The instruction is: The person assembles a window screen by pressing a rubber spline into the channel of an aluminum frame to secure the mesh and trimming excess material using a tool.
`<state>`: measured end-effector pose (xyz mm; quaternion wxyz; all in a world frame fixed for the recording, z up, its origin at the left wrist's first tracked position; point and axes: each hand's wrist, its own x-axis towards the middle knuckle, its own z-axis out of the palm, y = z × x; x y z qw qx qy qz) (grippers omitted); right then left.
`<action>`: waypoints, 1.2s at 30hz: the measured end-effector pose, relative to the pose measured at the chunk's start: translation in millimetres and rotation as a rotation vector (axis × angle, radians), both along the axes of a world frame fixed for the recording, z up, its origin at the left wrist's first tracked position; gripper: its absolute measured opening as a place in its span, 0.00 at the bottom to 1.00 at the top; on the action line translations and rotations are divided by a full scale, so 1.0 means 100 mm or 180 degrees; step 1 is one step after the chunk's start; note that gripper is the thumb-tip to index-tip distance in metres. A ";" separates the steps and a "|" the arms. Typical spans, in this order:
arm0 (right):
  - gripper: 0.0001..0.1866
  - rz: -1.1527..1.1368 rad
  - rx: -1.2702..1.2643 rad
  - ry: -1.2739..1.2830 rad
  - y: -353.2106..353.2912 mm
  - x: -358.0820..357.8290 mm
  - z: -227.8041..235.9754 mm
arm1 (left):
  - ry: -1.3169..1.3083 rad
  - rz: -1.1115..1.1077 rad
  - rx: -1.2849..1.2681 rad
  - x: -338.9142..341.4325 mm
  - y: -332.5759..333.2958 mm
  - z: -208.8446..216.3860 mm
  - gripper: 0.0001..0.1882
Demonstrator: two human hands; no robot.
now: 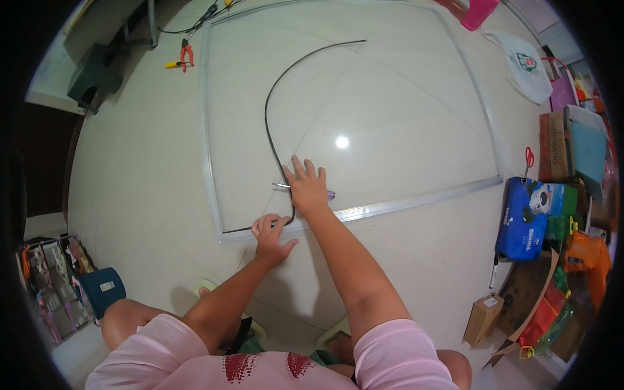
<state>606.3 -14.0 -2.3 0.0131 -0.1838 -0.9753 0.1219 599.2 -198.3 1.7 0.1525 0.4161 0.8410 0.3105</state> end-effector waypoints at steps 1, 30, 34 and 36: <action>0.27 -0.0047 0.0023 -0.0021 0.02 0.06 -0.01 | 0.0003 0.0048 0.0011 0.02 0.03 0.00 0.32; 0.22 -0.5671 -0.1984 0.1566 0.52 1.66 -0.02 | 0.0612 -0.1257 0.0696 0.80 1.49 -0.25 0.16; 0.19 -0.5621 -0.1828 0.1571 0.64 1.67 0.02 | 0.0604 -0.1321 0.0853 0.79 1.46 -0.31 0.11; 0.18 -0.5432 -0.1780 0.1545 0.67 1.74 0.03 | 0.0498 -0.1366 0.0876 0.79 1.45 -0.31 0.11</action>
